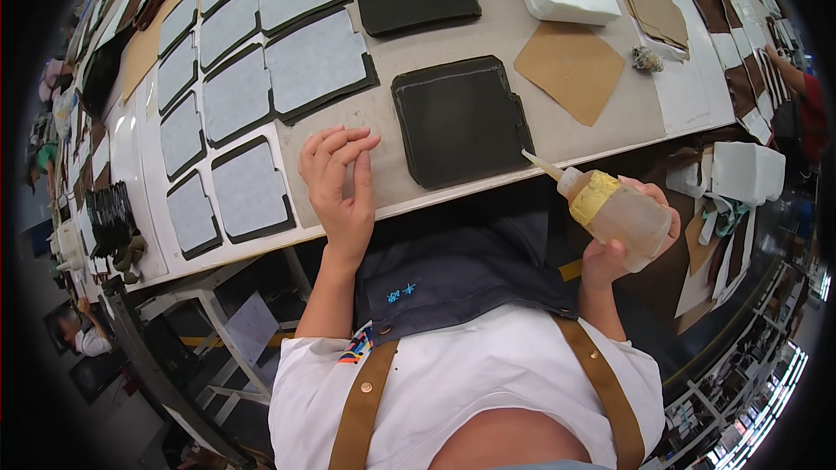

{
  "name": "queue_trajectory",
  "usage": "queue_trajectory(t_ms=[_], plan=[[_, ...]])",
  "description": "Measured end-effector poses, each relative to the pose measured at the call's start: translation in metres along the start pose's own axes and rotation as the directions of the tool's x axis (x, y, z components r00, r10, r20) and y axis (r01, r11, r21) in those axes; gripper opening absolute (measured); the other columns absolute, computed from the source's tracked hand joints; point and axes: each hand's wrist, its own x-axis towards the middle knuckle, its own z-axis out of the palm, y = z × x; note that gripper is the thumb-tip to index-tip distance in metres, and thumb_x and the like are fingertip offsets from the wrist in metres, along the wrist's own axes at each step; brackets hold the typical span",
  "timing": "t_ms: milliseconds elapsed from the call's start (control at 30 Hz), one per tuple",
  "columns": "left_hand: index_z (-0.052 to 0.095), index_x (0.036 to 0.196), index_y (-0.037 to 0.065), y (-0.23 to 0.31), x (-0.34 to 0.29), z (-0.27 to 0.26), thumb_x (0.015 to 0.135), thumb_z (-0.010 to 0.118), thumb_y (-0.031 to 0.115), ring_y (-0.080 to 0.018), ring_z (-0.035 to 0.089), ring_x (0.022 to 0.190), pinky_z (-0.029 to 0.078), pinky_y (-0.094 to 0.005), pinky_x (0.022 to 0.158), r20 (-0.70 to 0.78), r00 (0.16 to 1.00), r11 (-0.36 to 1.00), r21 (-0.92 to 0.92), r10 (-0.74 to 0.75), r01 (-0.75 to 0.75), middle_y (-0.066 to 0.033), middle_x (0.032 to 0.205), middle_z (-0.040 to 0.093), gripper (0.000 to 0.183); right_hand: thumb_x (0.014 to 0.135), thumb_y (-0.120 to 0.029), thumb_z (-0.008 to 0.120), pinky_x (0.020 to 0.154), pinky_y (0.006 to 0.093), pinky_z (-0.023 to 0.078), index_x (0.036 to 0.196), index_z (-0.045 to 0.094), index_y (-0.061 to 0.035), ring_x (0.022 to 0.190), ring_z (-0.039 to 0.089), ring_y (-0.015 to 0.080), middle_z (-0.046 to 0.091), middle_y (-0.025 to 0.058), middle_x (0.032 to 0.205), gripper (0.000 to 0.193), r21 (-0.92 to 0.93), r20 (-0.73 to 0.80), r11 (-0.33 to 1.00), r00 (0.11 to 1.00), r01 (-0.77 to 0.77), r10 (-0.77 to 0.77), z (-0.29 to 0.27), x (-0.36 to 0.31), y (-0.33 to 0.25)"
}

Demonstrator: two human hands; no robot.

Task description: The person applies glue from a squeeze bottle onto a dark rectangular base and then places a light-colored square insert on top. They press the insert down to secure it and move the finished unit to a stack on the left. This process is repeated for multiple units throughout the clip.

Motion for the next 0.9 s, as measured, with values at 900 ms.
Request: queue_trajectory(t_ms=[900], plan=[[0.075,0.102,0.009,-0.002,0.000,0.000,0.090,0.066,0.000,-0.0279,0.055,0.120,0.037,-0.0412,0.106,-0.029,1.000,0.999,-0.032,-0.002,0.001,-0.0033,0.111,0.070,0.018,0.070,-0.031,0.096,0.096,0.0508,0.058,0.141,0.027,-0.0172,0.113,0.063,0.0346,0.050,0.0203,0.128,0.100,0.317,0.460,0.945,0.859,0.077,-0.224,0.056,-0.029,0.009]])
